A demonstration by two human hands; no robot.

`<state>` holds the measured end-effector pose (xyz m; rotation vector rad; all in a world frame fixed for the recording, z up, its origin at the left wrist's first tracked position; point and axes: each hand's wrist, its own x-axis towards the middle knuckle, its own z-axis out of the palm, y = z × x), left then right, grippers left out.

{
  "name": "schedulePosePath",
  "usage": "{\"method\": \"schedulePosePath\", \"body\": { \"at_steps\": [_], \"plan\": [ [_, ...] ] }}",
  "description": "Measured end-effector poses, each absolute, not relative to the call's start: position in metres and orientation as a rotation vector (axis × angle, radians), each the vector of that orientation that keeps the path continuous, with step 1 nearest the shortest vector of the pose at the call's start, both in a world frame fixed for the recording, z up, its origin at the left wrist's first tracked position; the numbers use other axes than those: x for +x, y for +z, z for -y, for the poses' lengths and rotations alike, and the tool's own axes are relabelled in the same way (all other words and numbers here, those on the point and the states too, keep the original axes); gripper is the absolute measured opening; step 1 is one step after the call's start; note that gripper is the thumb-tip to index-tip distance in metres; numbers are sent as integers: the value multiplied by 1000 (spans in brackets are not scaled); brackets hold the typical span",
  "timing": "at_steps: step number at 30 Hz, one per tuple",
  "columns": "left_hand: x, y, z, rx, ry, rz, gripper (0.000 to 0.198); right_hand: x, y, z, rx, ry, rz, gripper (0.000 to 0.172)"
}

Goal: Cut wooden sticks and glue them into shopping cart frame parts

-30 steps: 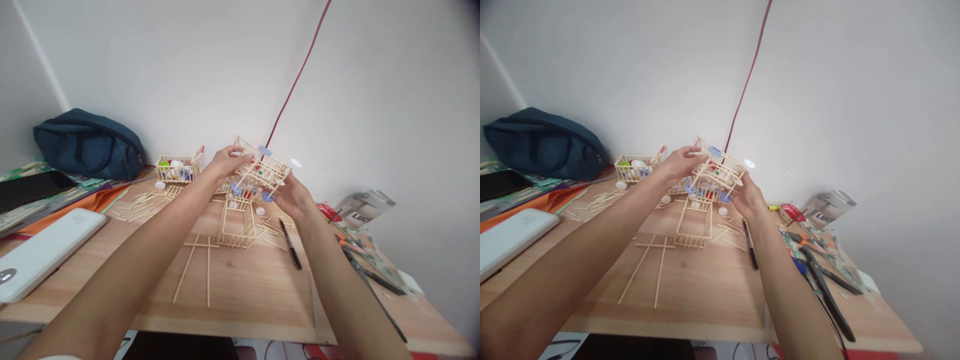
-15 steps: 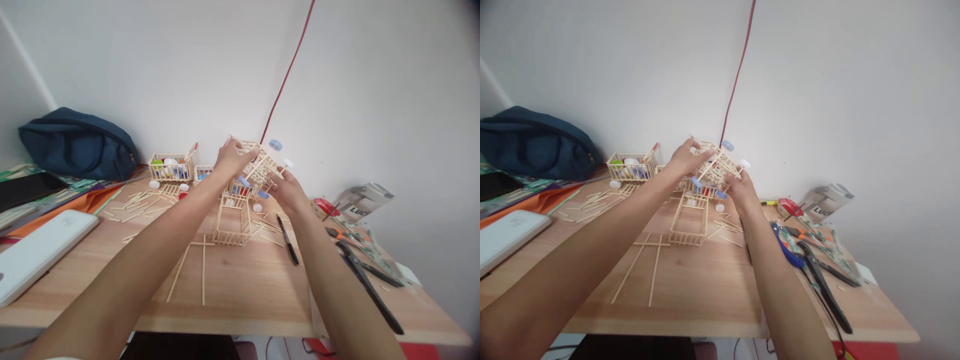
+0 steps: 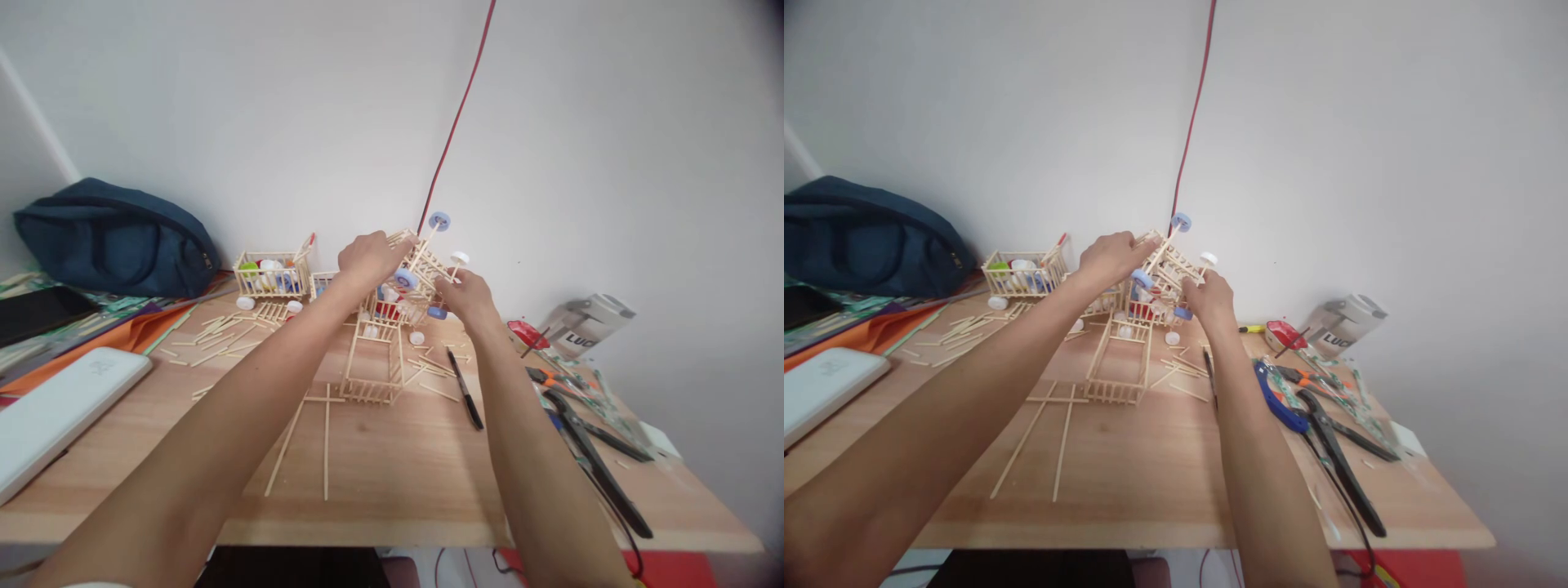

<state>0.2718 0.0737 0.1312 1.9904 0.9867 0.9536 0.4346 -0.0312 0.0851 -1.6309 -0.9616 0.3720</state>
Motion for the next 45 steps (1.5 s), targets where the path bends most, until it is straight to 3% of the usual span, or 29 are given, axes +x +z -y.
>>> {"method": "schedulePosePath", "body": {
  "at_steps": [8,18,22,27,35,45],
  "plan": [
    [257,128,-81,2134,888,-924,65,403,100,53,-1789,105,978,49],
    [203,122,-70,1869,778,-494,61,363,97,87,-1553,203,1074,67],
    [181,119,-68,1831,707,-351,60,350,93,94,-1498,249,1082,68],
    [157,123,-61,1819,641,-505,76,336,80,104,-1452,320,1045,68],
    [146,117,-62,1884,620,-293,52,314,66,123,-1384,490,969,76],
    [142,123,-52,1748,513,-196,50,304,74,144,-1391,542,948,60]
  ]
}}
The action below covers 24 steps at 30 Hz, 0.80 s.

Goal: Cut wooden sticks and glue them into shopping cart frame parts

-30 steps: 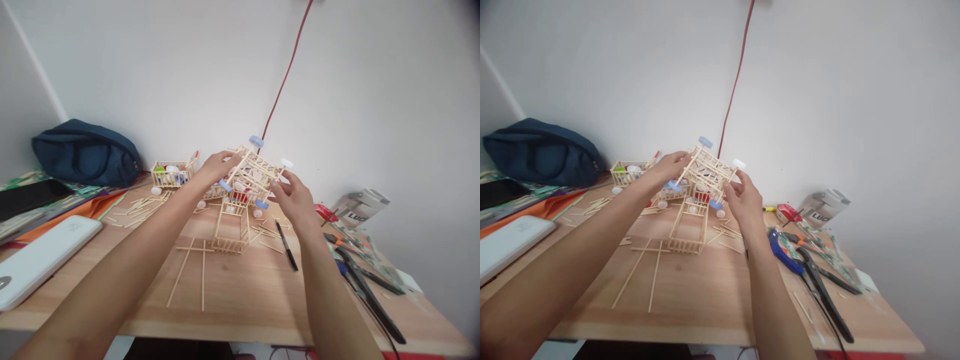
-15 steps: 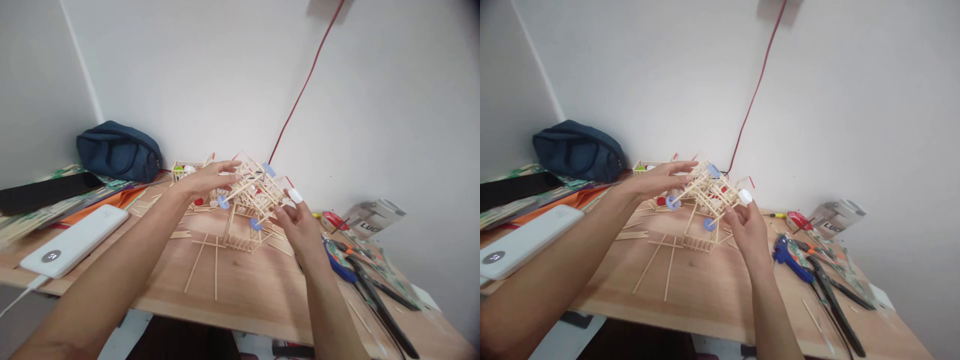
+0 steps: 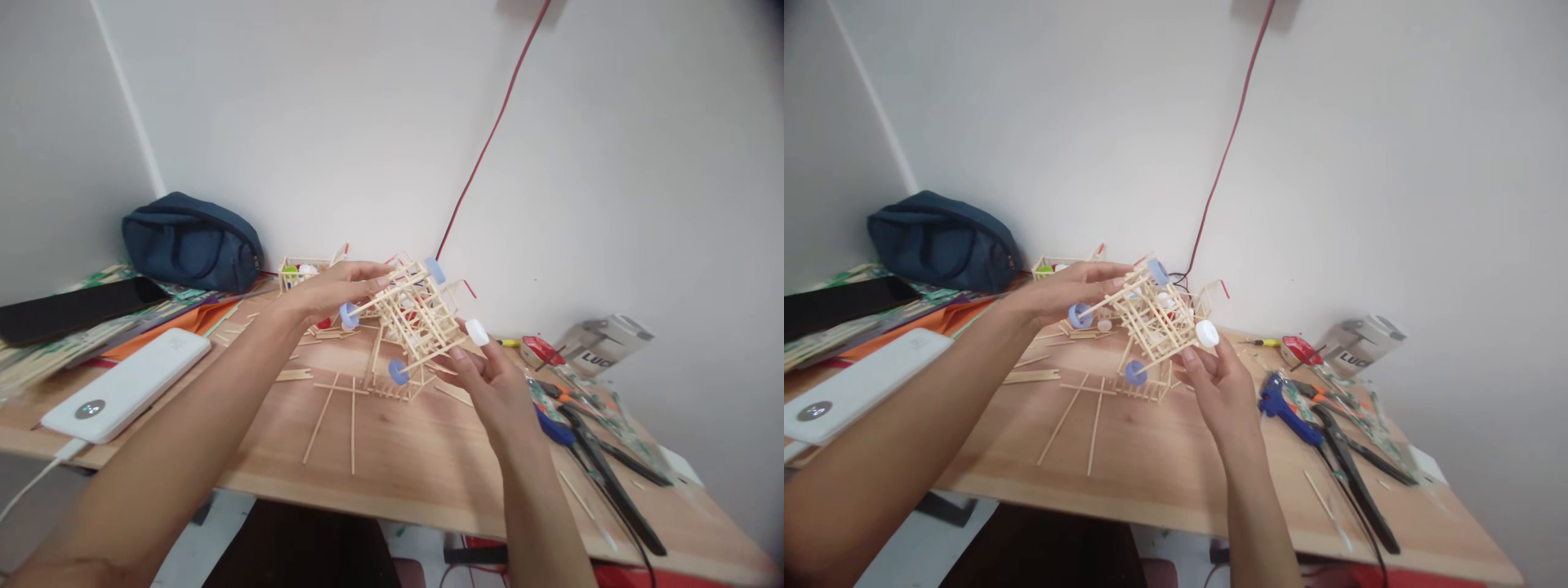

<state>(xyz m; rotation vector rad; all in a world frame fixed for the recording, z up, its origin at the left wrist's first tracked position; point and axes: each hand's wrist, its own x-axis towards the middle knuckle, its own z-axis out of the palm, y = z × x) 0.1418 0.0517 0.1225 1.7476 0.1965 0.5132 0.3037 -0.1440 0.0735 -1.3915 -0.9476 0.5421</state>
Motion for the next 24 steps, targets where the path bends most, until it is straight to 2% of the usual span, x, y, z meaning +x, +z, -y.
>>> {"method": "schedulePosePath", "body": {
  "at_steps": [7,13,18,24],
  "plan": [
    [137,135,-47,1747,416,-173,46,310,77,158,-1597,323,1161,56],
    [137,145,-42,1783,385,-243,33,315,78,164,-1641,-28,1402,34],
    [146,146,-40,1807,349,-231,33,320,77,169,-1627,-86,1454,27],
    [160,162,-29,1878,297,-203,36,320,81,179,-1599,-312,1556,15]
  ]
}}
